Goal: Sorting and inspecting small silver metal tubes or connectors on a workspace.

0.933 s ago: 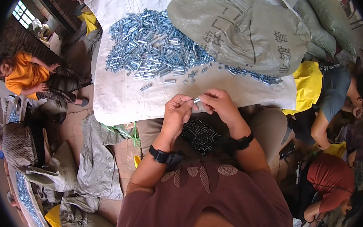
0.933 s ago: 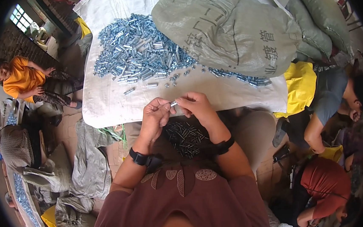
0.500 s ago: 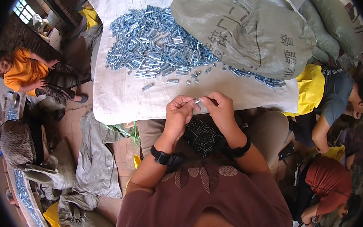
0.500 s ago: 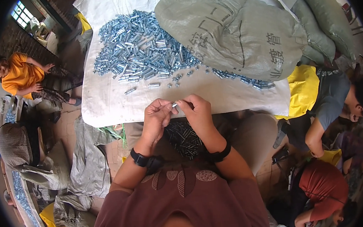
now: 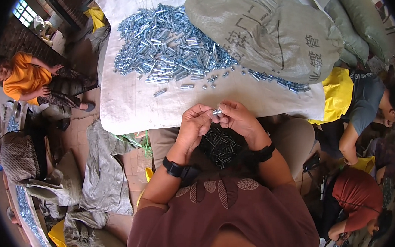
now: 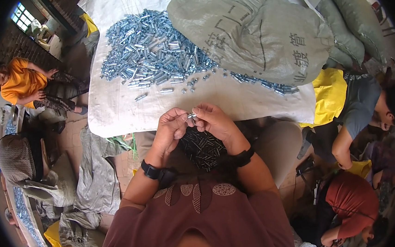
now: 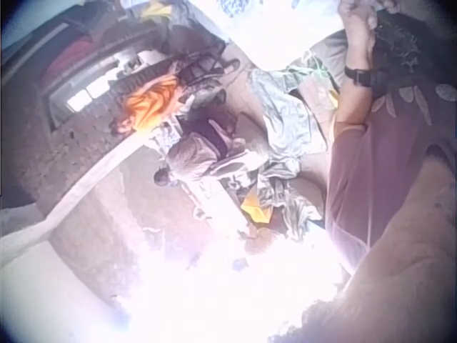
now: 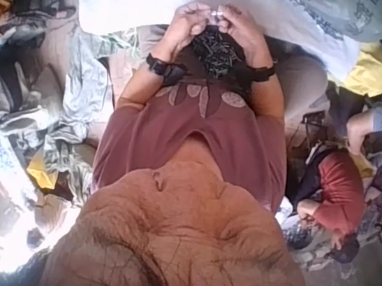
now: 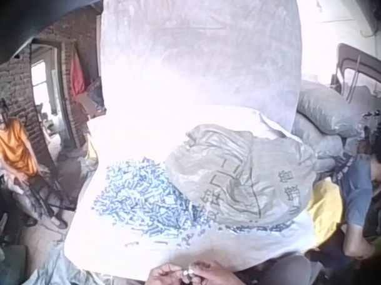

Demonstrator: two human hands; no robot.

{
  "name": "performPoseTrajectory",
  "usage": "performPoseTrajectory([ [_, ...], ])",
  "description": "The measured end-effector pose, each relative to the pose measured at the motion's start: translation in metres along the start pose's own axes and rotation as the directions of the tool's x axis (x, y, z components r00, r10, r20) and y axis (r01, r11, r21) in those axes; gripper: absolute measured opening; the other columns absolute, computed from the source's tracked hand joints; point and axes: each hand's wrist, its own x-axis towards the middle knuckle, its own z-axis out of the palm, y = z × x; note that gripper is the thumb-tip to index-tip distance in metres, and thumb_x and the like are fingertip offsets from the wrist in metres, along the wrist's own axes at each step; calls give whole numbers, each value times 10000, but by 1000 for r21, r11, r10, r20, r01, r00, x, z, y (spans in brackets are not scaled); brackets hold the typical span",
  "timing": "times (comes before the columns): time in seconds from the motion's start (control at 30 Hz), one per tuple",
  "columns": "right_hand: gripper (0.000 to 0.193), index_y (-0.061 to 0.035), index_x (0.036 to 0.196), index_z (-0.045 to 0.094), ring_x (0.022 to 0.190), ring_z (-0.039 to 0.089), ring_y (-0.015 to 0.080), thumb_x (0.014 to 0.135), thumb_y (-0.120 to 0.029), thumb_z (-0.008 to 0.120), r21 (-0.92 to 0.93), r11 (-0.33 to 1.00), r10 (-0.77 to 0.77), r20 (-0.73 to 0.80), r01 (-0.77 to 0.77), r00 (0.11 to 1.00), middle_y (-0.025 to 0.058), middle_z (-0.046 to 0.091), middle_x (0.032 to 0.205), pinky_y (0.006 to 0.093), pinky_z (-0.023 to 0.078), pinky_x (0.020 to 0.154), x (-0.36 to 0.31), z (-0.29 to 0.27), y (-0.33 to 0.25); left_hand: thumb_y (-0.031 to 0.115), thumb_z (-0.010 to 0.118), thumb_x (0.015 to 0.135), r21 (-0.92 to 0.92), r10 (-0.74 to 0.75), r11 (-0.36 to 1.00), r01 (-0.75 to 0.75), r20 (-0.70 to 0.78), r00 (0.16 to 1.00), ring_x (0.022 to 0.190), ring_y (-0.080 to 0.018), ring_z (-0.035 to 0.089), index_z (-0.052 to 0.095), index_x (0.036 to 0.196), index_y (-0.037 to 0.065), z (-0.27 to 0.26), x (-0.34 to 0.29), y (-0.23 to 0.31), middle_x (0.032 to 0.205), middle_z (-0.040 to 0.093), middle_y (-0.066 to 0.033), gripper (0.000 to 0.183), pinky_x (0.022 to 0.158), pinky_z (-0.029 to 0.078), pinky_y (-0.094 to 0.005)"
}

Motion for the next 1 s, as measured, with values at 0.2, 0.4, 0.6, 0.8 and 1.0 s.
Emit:
performPoseTrajectory([
  [0.2, 172, -36, 895, 595, 520, 485, 52, 876, -200, 645, -286, 950, -180, -167, 127, 969, -11, 548, 647, 201, 411, 496, -3, 12, -6, 38, 536, 907, 21, 24, 1000, -22, -85, 996, 413, -22, 336, 587, 921, 2, 5, 3, 0, 730, 618, -92, 64, 372, 233, -166],
  [0.4, 155, 9, 887, 614, 527, 495, 43, 876, -145, 635, -465, 851, -359, -171, 246, 918, -6, 562, 656, 188, 397, 458, -5, 11, -6, 34, 559, 896, 189, 13, 982, -7, -32, 999, 447, -17, 353, 595, 955, 23, 9, 5, 10, 764, 635, -83, 70, 397, 233, -159],
  [0.6, 182, 25, 972, 625, 583, 537, 58, 888, -135, 611, -454, 861, -360, -222, 230, 906, 19, 598, 710, 187, 433, 489, -18, 16, -6, 3, 570, 881, 298, 1, 955, 3, -12, 1000, 470, -11, 367, 580, 1002, 31, 13, -5, 8, 815, 654, -73, 125, 406, 232, -161],
  [0.8, 210, 26, 985, 631, 602, 541, 61, 888, -160, 617, -370, 905, -316, -251, 211, 915, 20, 606, 719, 189, 436, 503, -28, 22, -5, -9, 547, 889, 207, 37, 978, -34, -11, 999, 462, -8, 358, 568, 1016, 46, 16, -11, 5, 837, 660, -91, 140, 400, 223, -163],
  [1.0, 174, 1, 863, 626, 515, 480, 49, 880, -171, 629, -291, 929, -313, -280, 230, 907, 3, 563, 649, 195, 398, 474, -27, 25, -4, -33, 548, 885, 182, 61, 981, -67, 39, 997, 469, -7, 378, 547, 987, 46, 20, -10, 1, 826, 667, -90, 129, 395, 234, -163],
])
